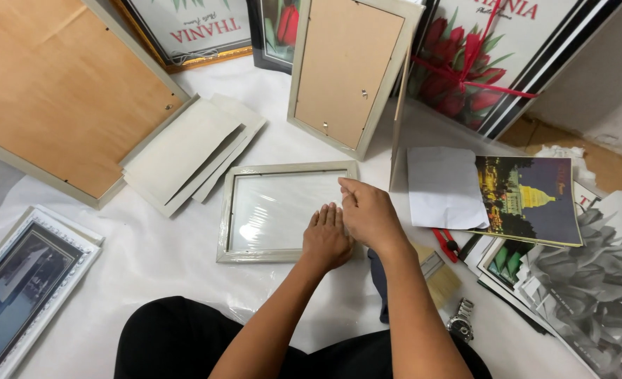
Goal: Cleaning a picture frame by brushing off dust and wiping the glass with a cloth
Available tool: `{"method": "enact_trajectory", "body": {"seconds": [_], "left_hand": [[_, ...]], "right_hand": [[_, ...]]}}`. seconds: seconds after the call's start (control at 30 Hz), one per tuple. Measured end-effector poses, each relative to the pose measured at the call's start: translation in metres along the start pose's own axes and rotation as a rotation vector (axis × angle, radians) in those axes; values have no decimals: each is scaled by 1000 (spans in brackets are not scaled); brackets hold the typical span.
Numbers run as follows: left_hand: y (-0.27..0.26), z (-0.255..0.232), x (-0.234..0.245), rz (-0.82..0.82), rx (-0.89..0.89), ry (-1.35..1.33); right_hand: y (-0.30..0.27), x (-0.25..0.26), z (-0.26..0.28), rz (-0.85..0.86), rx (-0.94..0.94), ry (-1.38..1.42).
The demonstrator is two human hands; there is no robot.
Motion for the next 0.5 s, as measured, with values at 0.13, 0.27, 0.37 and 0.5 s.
{"method": "enact_trajectory", "body": {"seconds": [0.13, 0.27, 0.37, 0.5], "left_hand": [[-20, 24, 10, 0, 106, 5], [-32, 76, 12, -1, 271, -19], [-41, 126, 3, 8, 378, 15], [-38, 175, -18, 0, 445, -13]], "right_hand": [[-4, 1, -2, 14, -11, -14], [-7, 2, -2, 18, -41, -16], [-6, 1, 1, 30, -46, -25], [-7, 2, 9, 38, -53, -29]]}}
Point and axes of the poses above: each hand's wrist, its own y-axis towards the middle knuckle, its own x-axis out of the back of the hand, z = x × y, the point moved 3 cm from there along y, towards the middle knuckle, and after that the axes turned 3 degrees about -y, right-handed, at the moved point
